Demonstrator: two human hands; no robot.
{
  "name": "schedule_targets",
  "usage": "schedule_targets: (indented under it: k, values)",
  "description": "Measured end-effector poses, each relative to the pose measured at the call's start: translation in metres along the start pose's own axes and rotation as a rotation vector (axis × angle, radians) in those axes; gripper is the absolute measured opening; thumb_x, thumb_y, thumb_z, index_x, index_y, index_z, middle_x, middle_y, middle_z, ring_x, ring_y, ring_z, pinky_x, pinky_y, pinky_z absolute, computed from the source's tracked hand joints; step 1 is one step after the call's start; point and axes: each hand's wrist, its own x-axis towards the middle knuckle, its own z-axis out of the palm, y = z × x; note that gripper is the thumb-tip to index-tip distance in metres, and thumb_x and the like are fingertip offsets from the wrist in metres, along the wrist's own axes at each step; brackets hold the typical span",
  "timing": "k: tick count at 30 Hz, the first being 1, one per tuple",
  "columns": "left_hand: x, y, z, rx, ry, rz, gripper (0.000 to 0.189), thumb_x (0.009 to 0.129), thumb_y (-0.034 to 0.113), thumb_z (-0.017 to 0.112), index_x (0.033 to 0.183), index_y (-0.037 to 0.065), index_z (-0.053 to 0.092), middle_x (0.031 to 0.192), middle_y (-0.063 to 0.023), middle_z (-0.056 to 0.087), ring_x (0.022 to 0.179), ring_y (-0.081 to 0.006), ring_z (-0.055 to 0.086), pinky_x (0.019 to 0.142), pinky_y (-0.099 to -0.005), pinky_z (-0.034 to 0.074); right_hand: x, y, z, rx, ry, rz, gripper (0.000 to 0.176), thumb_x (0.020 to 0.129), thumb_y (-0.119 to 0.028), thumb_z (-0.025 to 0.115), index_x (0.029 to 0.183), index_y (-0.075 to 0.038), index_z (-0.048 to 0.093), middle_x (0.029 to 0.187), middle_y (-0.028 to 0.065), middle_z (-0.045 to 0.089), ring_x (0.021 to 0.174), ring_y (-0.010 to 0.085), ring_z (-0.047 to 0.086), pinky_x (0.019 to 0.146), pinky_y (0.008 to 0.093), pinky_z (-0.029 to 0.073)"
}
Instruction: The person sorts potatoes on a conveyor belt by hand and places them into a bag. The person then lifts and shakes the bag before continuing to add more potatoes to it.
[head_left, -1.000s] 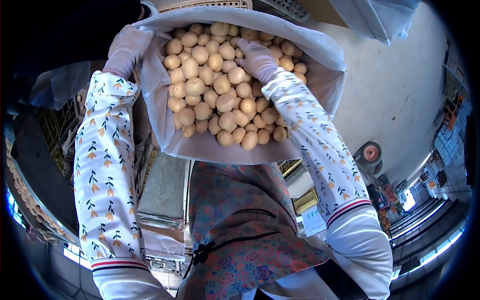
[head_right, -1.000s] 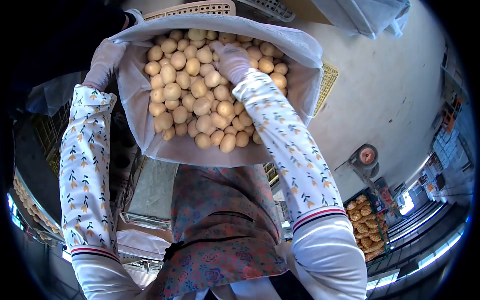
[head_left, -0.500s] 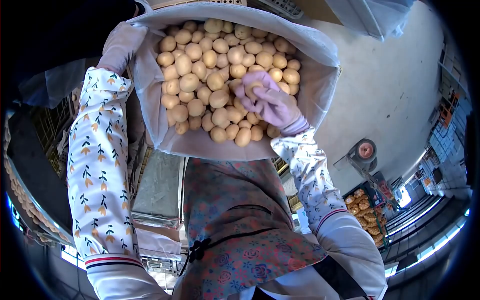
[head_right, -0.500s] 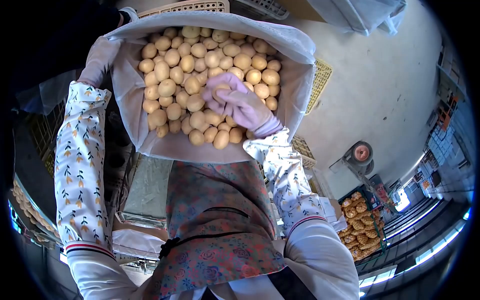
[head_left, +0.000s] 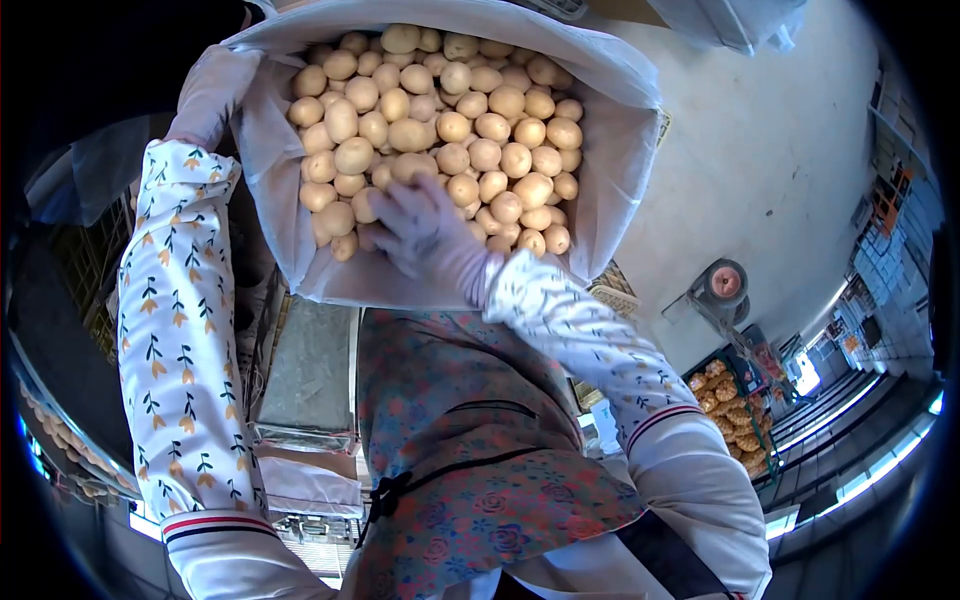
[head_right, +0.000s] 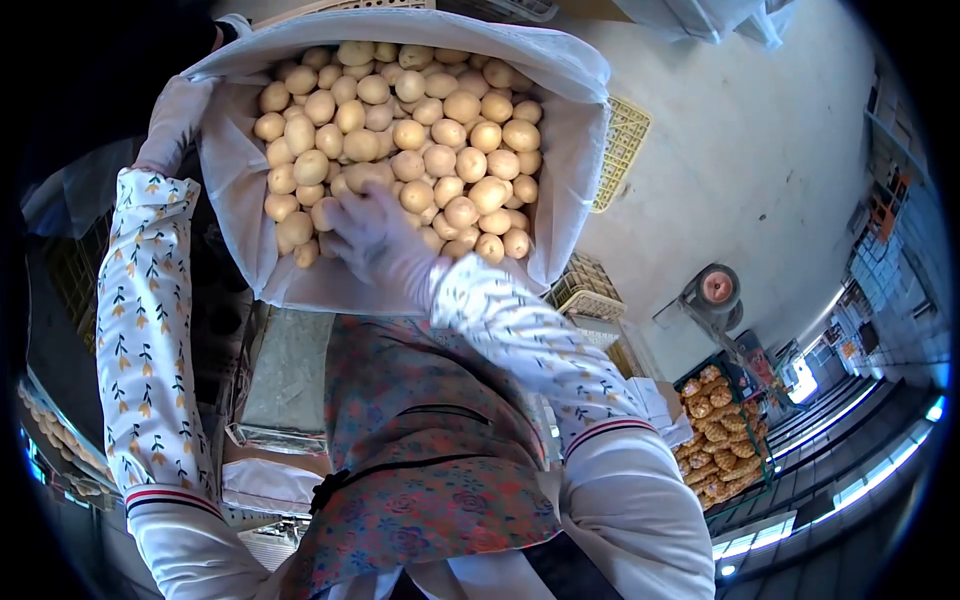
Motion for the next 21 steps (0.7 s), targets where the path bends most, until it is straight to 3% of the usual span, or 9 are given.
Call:
schedule_targets:
  k: [2,4,6,8,14,15,17,18,21]
  values:
    - [0.004,-0.007,0.006,-0.004,0.003,-0.006,0.052,0.087,0.045,0.056,0.117,0.004,0.067,0.11,-0.0211,0.068,0.105,-0.0339,0.065,0.092,-0.0394,0.049,0.014,0.046,0.014,-0.135,-0.137,-0.067,0.032,0.079,-0.033,0.065,0.109,-0.023,0.062,0.104,0.0059,0.058,0.106,0.0268,0.053,0.099,0.0499,0.036]
    - [0.003,-0.004,0.003,-0.051,-0.04,-0.017,0.053,0.087,0.045,0.057,0.116,0.003,0.067,0.109,-0.0207,0.069,0.103,-0.0322,0.066,0.091,-0.0383,0.05,0.017,0.09,-0.024,0.007,-0.239,0.333,0.04,0.075,-0.021,0.067,0.115,-0.02,0.062,0.097,0.0113,0.054,0.095,0.0317,0.054,0.081,0.0417,0.043]
    - [0.003,-0.005,0.004,-0.035,-0.025,-0.023,0.053,0.087,0.045,0.057,0.116,0.003,0.067,0.108,-0.0206,0.069,0.102,-0.0317,0.066,0.09,-0.0385,0.05,-0.013,0.112,-0.039,-0.291,0.11,0.547,0.039,0.079,-0.019,0.068,0.117,-0.014,0.062,0.103,0.012,0.056,0.1,0.0314,0.054,0.085,0.0424,0.043]
    - [-0.002,-0.001,0.0,-0.006,0.006,0.013,0.053,0.087,0.045,0.057,0.118,0.004,0.066,0.11,-0.0202,0.068,0.102,-0.0326,0.066,0.091,-0.0395,0.05,-0.053,0.104,-0.044,-0.165,0.248,0.515,0.041,0.082,-0.018,0.067,0.121,-0.008,0.06,0.111,0.0139,0.058,0.104,0.0329,0.054,0.092,0.0438,0.042]
    - [-0.084,0.066,-0.05,0.517,-0.026,-0.133,0.058,0.093,0.058,0.046,0.125,0.011,0.057,0.12,-0.0155,0.065,0.111,-0.0296,0.063,0.093,-0.0424,0.05,-0.142,0.016,-0.058,0.098,-0.254,0.841,0.046,0.086,-0.018,0.064,0.129,-0.005,0.054,0.119,0.0196,0.057,0.108,0.0367,0.054,0.096,0.0453,0.042]
    - [-0.117,0.096,-0.066,0.518,-0.058,-0.081,0.051,0.091,0.053,0.053,0.121,0.011,0.059,0.108,-0.0094,0.069,0.106,-0.0264,0.065,0.089,-0.0411,0.051,-0.149,0.015,-0.051,0.053,-0.183,0.819,0.048,0.086,-0.018,0.064,0.13,-0.005,0.053,0.122,0.02,0.056,0.107,0.0377,0.055,0.095,0.0444,0.043]
    - [-0.181,0.117,-0.055,0.32,0.28,0.521,0.039,0.091,0.046,0.056,0.098,0.008,0.059,0.08,-0.0047,0.064,0.072,-0.021,0.065,0.065,-0.0364,0.054,-0.129,0.02,-0.045,-0.004,-0.096,0.785,0.046,0.085,-0.02,0.062,0.127,-0.003,0.055,0.119,0.0202,0.058,0.104,0.0371,0.056,0.091,0.045,0.044]
    - [-0.211,0.127,-0.037,0.158,0.411,0.724,0.036,0.084,0.039,0.069,0.098,0.007,0.06,0.084,-0.0103,0.062,0.074,-0.0258,0.062,0.07,-0.0365,0.05,-0.115,0.028,-0.042,-0.027,-0.049,0.761,0.045,0.084,-0.021,0.062,0.125,-0.002,0.056,0.118,0.0202,0.058,0.103,0.0368,0.057,0.089,0.0453,0.045]
    - [-0.274,0.149,-0.037,-0.172,0.02,1.097,0.037,0.085,0.041,0.066,0.095,0.006,0.061,0.081,-0.0103,0.062,0.073,-0.0267,0.062,0.069,-0.0382,0.05,-0.076,0.073,-0.022,0.124,0.174,0.865,0.045,0.084,-0.019,0.062,0.126,-0.002,0.055,0.113,0.0208,0.06,0.101,0.0371,0.058,0.089,0.0456,0.045]
